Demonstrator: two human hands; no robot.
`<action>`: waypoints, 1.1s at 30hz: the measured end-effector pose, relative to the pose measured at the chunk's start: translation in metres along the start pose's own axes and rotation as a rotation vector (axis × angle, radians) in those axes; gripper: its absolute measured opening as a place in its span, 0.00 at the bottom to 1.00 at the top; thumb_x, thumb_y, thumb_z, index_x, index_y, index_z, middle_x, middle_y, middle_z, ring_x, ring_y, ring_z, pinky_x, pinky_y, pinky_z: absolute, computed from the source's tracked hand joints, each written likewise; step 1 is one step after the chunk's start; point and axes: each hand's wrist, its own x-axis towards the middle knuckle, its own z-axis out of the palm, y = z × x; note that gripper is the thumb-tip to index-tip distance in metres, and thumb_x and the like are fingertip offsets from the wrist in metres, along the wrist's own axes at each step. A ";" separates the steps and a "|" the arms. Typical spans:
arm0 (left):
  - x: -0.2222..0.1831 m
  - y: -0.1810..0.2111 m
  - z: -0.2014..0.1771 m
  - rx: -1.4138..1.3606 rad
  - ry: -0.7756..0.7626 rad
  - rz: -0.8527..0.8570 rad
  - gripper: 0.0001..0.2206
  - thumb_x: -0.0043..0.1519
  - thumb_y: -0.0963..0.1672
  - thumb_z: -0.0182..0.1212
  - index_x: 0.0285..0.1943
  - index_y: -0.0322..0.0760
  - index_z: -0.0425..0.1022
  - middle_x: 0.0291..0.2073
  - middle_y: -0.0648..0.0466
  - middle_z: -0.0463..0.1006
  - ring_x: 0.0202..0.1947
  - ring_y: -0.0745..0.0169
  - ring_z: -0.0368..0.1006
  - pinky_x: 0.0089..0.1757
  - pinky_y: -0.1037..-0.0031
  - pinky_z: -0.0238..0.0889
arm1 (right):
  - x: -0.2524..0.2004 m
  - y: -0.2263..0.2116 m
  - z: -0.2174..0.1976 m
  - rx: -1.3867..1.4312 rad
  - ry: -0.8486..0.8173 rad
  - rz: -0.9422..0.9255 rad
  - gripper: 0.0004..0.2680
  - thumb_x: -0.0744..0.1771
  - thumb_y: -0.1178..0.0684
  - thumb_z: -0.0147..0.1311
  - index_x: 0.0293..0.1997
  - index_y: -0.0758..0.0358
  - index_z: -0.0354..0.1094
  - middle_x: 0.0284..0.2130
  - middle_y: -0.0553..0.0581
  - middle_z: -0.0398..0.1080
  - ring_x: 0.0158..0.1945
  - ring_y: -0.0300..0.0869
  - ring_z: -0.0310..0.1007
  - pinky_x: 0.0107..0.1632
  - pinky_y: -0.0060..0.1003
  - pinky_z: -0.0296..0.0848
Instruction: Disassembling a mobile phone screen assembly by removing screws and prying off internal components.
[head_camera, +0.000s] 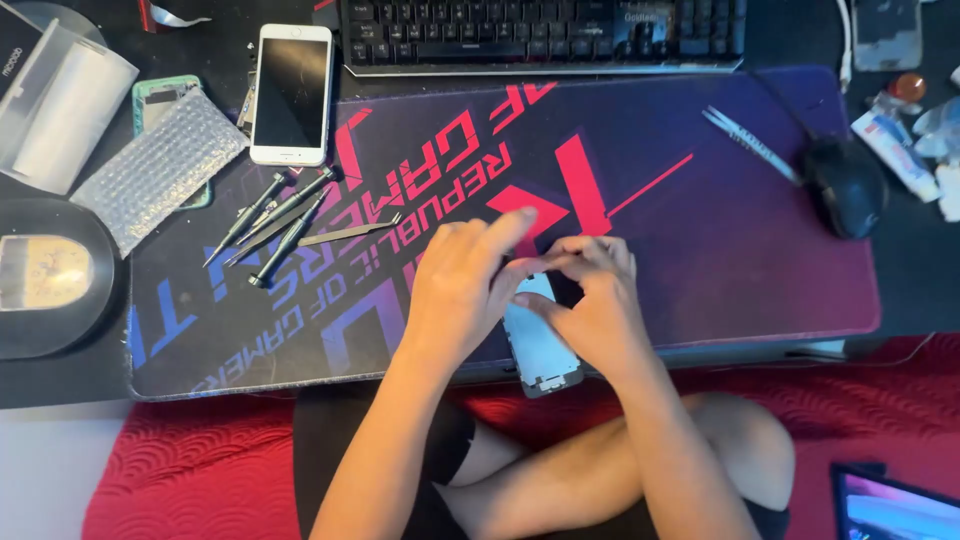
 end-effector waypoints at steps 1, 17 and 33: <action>0.003 0.006 -0.004 0.006 0.012 0.005 0.22 0.61 0.42 0.71 0.65 0.41 0.73 0.29 0.54 0.70 0.30 0.54 0.72 0.44 0.65 0.70 | 0.000 0.001 0.000 -0.003 0.003 -0.013 0.13 0.57 0.48 0.74 0.41 0.56 0.78 0.43 0.48 0.72 0.58 0.47 0.64 0.65 0.48 0.55; 0.009 0.006 0.014 -0.209 -0.145 -0.154 0.26 0.66 0.36 0.60 0.75 0.39 0.62 0.55 0.49 0.76 0.53 0.44 0.73 0.56 0.62 0.68 | -0.002 0.010 -0.001 -0.022 0.110 -0.039 0.13 0.66 0.44 0.65 0.51 0.57 0.75 0.40 0.55 0.66 0.58 0.54 0.62 0.62 0.54 0.58; -0.012 0.000 -0.004 -0.459 -0.147 -0.301 0.36 0.78 0.32 0.61 0.83 0.47 0.37 0.46 0.48 0.74 0.47 0.63 0.81 0.60 0.75 0.78 | -0.007 0.013 0.002 -0.133 0.185 -0.231 0.13 0.68 0.46 0.66 0.57 0.53 0.77 0.41 0.53 0.63 0.48 0.50 0.59 0.54 0.42 0.62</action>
